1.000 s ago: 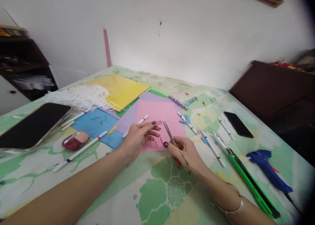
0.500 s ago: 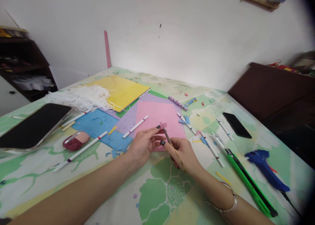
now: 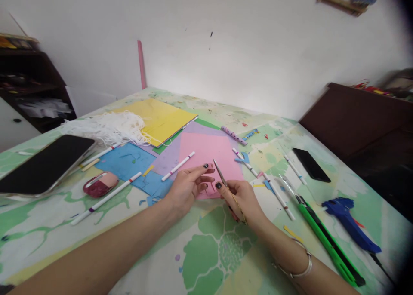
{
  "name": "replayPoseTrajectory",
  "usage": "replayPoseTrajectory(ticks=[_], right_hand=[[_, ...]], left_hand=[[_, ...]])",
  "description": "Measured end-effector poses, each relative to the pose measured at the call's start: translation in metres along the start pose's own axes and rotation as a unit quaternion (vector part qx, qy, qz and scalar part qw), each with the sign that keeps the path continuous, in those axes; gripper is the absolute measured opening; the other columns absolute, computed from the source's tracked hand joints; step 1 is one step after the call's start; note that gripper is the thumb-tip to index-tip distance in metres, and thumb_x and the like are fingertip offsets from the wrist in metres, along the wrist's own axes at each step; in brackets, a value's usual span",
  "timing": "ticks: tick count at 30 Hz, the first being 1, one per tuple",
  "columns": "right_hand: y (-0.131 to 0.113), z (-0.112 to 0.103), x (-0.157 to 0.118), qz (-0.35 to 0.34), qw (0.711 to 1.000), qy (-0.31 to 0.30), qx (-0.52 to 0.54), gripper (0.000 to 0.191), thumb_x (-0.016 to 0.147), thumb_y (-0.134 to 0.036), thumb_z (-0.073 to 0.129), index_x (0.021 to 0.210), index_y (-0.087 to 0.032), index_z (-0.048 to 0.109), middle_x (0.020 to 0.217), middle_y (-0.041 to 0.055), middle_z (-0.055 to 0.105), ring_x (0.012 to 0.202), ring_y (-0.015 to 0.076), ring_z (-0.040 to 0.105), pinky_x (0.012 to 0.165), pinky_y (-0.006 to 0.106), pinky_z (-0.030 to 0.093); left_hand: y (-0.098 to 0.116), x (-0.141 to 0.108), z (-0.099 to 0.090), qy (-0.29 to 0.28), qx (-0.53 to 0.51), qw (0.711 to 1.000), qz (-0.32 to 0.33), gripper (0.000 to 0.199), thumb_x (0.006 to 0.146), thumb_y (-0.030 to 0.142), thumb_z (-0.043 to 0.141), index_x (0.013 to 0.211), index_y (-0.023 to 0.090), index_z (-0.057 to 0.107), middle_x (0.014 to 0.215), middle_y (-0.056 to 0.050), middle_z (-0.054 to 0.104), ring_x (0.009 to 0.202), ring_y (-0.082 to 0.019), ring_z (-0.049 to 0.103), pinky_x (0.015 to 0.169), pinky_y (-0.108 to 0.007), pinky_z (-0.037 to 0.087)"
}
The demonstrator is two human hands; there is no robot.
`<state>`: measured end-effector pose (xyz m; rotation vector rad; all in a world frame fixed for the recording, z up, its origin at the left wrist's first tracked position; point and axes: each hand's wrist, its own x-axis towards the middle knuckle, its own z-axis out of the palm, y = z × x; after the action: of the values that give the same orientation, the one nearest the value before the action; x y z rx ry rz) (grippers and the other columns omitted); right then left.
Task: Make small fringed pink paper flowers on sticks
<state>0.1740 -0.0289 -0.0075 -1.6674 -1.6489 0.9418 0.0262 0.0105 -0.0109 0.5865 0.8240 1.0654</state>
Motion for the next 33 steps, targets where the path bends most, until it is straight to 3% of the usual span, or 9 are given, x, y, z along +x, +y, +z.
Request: replayPoseTrajectory(ticks=[7, 13, 23, 33], right_hand=[[0.004, -0.013, 0.002, -0.048, 0.998, 0.020, 0.035, 0.044, 0.077, -0.054, 0.055, 0.056, -0.020, 0.036, 0.044, -0.0066, 0.030, 0.040, 0.0068, 0.029, 0.040, 0.021, 0.020], [-0.002, -0.010, -0.003, -0.068, 0.998, -0.010, 0.010, 0.032, 0.078, -0.042, 0.054, 0.061, -0.017, 0.048, 0.051, -0.0053, 0.031, 0.048, 0.0078, 0.027, 0.044, 0.021, 0.021], [0.003, -0.005, -0.006, -0.062, 0.996, 0.031, -0.057, 0.045, 0.075, -0.047, 0.056, 0.050, -0.018, 0.033, 0.048, -0.0056, 0.024, 0.048, 0.0078, 0.024, 0.044, 0.023, 0.020], [0.002, -0.008, -0.008, -0.067, 0.996, 0.008, -0.053, 0.044, 0.075, -0.047, 0.056, 0.050, -0.018, 0.035, 0.049, -0.0056, 0.024, 0.049, 0.0078, 0.023, 0.045, 0.022, 0.019]], left_hand=[[0.016, 0.003, -0.009, 0.021, 0.022, 0.999, 0.013, 0.014, 0.067, 0.017, 0.072, 0.080, 0.011, 0.072, 0.077, -0.006, 0.070, 0.055, -0.006, 0.059, 0.050, -0.015, 0.043], [0.020, 0.004, -0.011, -0.013, 0.031, 0.999, 0.023, 0.012, 0.065, 0.015, 0.074, 0.076, 0.010, 0.072, 0.074, -0.006, 0.070, 0.054, -0.006, 0.059, 0.051, -0.015, 0.043], [0.020, -0.005, -0.006, -0.042, 0.078, 0.995, 0.041, 0.012, 0.072, 0.022, 0.069, 0.077, 0.012, 0.073, 0.084, -0.008, 0.071, 0.063, -0.012, 0.066, 0.054, -0.017, 0.047], [0.022, -0.009, -0.004, -0.044, 0.094, 0.992, 0.066, 0.012, 0.073, 0.024, 0.069, 0.076, 0.012, 0.073, 0.082, -0.007, 0.071, 0.063, -0.011, 0.065, 0.054, -0.016, 0.047]])
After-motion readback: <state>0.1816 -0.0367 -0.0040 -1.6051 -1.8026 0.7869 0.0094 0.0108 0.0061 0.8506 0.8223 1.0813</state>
